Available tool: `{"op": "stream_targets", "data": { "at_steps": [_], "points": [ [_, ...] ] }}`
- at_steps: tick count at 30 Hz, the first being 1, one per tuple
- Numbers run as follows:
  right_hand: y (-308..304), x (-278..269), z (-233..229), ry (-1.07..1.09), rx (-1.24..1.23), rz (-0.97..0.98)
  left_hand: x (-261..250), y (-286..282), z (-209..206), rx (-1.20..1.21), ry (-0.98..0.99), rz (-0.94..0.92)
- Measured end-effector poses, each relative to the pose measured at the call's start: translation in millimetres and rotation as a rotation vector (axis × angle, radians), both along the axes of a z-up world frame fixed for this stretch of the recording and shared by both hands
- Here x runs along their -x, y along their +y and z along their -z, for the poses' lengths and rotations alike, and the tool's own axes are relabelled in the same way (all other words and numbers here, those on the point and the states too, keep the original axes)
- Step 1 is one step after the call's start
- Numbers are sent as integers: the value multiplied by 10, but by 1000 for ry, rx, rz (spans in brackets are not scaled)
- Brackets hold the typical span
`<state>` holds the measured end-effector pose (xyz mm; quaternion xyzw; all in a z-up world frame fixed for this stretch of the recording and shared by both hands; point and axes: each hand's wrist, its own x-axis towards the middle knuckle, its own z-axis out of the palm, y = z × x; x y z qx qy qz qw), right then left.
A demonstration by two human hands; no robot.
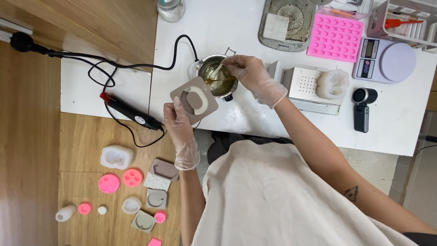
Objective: Unmolding wax pieces from silicone molds and stirring them into a melting pot.
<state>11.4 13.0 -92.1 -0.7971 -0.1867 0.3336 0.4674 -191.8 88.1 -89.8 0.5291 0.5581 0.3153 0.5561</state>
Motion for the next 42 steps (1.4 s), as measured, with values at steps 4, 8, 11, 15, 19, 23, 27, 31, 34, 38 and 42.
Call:
{"op": "stream_targets", "data": {
  "at_steps": [4, 8, 11, 15, 19, 23, 27, 31, 34, 38, 42],
  "points": [
    [-210, -48, -441, 18, -154, -27, -197, -40, -163, 38, -35, 25],
    [-402, 163, -868, 114, -266, 34, -422, -147, -167, 3, -73, 127],
    [-519, 179, -741, 182, -318, 47, -646, -289, -234, -101, -135, 215],
    [-634, 163, -609, 111, -345, 124, -818, -476, -337, 27, -297, 314],
    [-707, 95, -633, 69, -395, 72, -919, -586, -84, 63, -286, 336],
    [-647, 147, -454, 69, -387, 54, -949, -557, -247, 63, -342, 262],
    [-496, 292, -425, -152, -354, 54, -912, -419, -117, 23, -266, 258],
    [-367, 304, -496, -682, -385, -50, -843, -293, -27, 141, -315, 183],
    [-282, 283, -457, -973, -491, -170, -812, -250, -119, -10, -203, 206],
    [-216, 369, -366, -1014, -454, -187, -769, -148, -49, 80, -222, 114],
    [-186, 437, -293, -855, -384, -253, -700, -93, 153, 57, -131, 98]
  ]
}}
